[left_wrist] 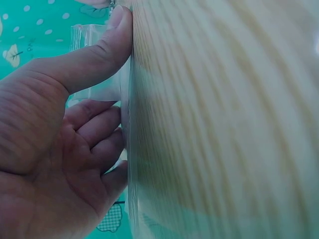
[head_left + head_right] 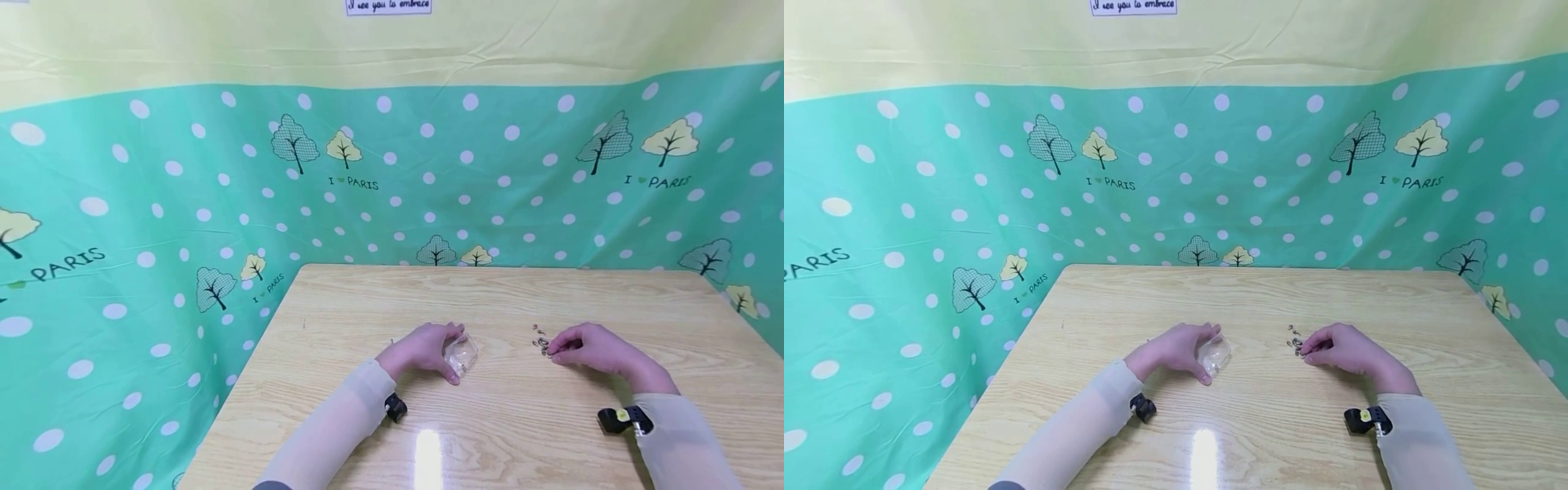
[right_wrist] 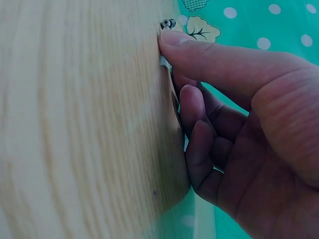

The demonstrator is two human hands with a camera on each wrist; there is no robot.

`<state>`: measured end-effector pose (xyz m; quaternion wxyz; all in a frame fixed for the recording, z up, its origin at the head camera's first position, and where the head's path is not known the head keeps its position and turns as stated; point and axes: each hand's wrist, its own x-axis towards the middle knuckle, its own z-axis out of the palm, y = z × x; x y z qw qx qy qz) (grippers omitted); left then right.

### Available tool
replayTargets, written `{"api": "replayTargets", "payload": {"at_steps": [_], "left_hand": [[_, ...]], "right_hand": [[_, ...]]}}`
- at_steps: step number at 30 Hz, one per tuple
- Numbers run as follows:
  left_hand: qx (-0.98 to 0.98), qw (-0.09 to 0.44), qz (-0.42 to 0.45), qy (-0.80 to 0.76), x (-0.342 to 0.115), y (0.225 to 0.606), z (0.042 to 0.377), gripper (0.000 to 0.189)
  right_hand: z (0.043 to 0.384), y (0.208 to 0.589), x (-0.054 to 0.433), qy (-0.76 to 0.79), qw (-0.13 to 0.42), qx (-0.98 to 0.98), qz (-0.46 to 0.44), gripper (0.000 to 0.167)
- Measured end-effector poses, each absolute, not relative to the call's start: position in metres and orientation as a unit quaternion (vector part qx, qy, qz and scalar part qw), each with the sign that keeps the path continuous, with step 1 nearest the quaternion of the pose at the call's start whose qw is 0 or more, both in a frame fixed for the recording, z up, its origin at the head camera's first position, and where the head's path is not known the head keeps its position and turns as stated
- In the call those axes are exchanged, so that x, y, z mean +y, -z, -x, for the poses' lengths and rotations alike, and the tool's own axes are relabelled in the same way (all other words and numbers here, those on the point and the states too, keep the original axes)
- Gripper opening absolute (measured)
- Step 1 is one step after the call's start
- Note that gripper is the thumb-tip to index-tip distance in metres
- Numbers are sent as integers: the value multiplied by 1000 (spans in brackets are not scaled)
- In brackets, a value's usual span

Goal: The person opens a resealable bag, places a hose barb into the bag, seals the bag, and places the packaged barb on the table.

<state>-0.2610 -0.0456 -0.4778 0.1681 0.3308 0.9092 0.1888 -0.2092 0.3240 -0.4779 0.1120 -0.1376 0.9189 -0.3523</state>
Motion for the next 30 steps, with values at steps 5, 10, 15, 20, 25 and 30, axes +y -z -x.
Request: {"api": "replayTargets", "payload": {"at_steps": [5,10,15,20,25,30], "left_hand": [[908,169,-332,-194,-46,477,262,111],[908,170,-329,-195,-46,476,260,111],[909,171,-328,-195,-47,475,260,109],[907,173,-330,-196,-46,476,260,106],[910,172,-330,-182,-46,477,261,107],[911,175,-326,-182,-46,478,260,108]], "right_hand": [[209,477,326,351,114,918,142,14],[210,477,327,353,120,917,144,15],[209,476,327,359,127,914,139,16],[209,475,324,367,125,913,126,19],[210,472,311,389,117,903,137,19],[211,472,290,408,108,890,170,15]]}}
